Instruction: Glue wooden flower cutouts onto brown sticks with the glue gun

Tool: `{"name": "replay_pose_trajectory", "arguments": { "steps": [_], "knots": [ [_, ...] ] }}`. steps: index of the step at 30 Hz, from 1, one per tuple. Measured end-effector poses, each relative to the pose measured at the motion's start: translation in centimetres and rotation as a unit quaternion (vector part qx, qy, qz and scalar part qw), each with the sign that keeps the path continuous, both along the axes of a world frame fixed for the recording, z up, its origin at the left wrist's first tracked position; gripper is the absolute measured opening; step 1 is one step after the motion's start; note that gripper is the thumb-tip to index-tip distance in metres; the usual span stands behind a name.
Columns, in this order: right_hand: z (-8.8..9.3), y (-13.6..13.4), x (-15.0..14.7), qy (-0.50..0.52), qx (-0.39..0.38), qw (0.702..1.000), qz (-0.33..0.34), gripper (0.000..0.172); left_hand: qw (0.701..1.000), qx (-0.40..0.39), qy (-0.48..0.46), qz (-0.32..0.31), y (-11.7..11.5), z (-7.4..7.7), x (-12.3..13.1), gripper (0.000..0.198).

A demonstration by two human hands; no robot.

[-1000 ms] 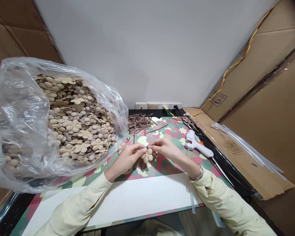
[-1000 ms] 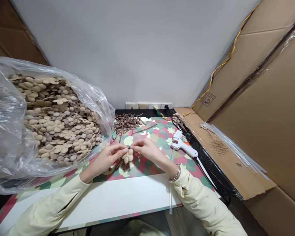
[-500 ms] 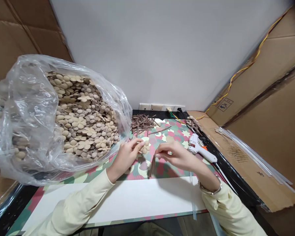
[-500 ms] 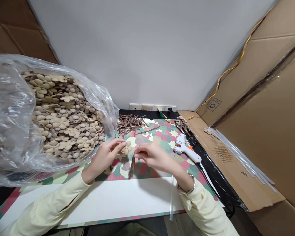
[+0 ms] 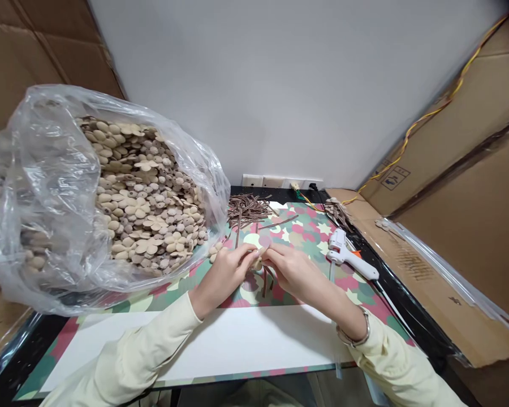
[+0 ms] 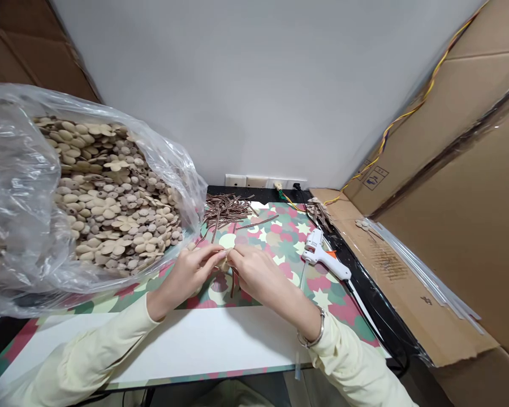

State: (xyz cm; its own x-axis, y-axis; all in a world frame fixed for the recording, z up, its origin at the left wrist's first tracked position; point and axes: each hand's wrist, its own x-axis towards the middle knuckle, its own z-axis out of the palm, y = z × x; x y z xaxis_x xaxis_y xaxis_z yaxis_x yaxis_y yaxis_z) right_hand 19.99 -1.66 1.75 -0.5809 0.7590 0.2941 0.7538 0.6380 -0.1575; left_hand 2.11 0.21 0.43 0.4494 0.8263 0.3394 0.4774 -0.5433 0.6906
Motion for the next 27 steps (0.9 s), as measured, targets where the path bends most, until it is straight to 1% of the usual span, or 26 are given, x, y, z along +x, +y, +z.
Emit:
{"name": "replay_pose_trajectory", "arguments": {
  "steps": [4,7,10,12,14,15,16,18,20,22,24,25,27],
  "knots": [
    [0.1,-0.1,-0.2,-0.004,0.000,1.000,-0.004,0.021,1.000,0.002,-0.003,0.013,0.0,0.1,-0.1,0.021],
    [0.4,-0.2,-0.2,0.015,-0.014,1.000,-0.008,0.023,1.000,-0.006,-0.009,0.018,-0.1,0.2,-0.1,0.021],
    [0.9,-0.3,-0.1,0.066,-0.037,0.997,0.007,0.023,1.000,-0.016,-0.015,0.021,-0.1,0.3,-0.2,0.021],
    [1.3,-0.3,0.3,0.120,-0.061,0.991,0.024,0.022,0.999,-0.022,-0.026,0.040,0.1,0.3,-0.3,0.021],
    [1.8,-0.1,0.9,0.169,-0.092,0.981,0.030,0.019,0.995,-0.062,-0.068,0.050,0.4,0.3,-0.5,0.022],
    [2.0,0.1,1.3,0.186,-0.110,0.976,0.028,0.016,0.988,-0.106,-0.103,0.041,0.7,0.3,-0.6,0.024],
    [2.2,0.2,1.6,0.199,-0.127,0.971,0.025,0.014,0.976,-0.163,-0.143,0.020,0.9,0.4,-0.7,0.026],
    [2.5,0.6,2.1,0.217,-0.160,0.963,0.018,0.014,0.934,-0.281,-0.215,-0.049,1.2,0.5,-1.0,0.028],
    [2.4,0.9,2.4,0.237,-0.187,0.953,0.012,0.016,0.895,-0.356,-0.239,-0.128,1.2,0.8,-1.1,0.028],
    [2.2,1.1,2.3,0.255,-0.204,0.945,0.005,0.016,0.877,-0.382,-0.222,-0.190,0.9,1.0,-1.0,0.026],
    [2.0,1.0,1.9,0.267,-0.215,0.940,-0.006,0.016,0.873,-0.382,-0.200,-0.228,0.5,1.1,-0.8,0.025],
    [1.9,1.0,1.7,0.269,-0.217,0.938,-0.009,0.016,0.876,-0.375,-0.195,-0.234,0.3,1.0,-0.6,0.024],
    [1.8,0.8,1.3,0.271,-0.222,0.937,-0.013,0.015,0.890,-0.353,-0.189,-0.219,0.2,0.9,-0.3,0.024]
  ]
}}
